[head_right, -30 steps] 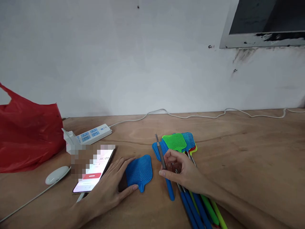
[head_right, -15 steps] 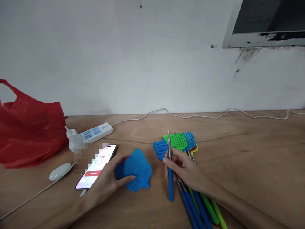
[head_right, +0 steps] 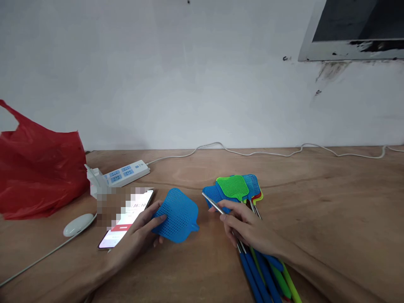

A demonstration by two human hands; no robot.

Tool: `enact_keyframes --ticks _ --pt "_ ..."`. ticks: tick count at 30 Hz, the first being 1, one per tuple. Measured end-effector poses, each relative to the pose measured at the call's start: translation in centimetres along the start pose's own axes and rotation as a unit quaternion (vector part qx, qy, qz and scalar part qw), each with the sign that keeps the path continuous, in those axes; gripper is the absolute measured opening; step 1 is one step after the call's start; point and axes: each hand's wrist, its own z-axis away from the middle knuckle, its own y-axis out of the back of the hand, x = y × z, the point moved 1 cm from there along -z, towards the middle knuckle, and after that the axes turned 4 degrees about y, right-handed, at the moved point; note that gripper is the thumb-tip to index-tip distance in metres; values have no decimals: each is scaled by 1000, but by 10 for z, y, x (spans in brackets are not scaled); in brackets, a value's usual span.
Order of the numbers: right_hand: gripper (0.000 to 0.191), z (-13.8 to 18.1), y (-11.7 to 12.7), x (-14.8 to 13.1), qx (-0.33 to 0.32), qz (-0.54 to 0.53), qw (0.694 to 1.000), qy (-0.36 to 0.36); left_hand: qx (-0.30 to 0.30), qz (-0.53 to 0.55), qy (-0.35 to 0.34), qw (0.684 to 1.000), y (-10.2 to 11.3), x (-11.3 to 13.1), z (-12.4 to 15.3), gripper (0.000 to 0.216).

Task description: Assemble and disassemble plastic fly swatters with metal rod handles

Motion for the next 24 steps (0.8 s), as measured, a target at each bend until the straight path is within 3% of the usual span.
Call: enact_keyframes --ticks 9,24 --pt "40 3 2 4 -70 41 997 0 44 127 15 991 3 1 -4 30" --pt "39 5 1 3 -89 41 995 19 24 102 7 995 3 4 -4 26"
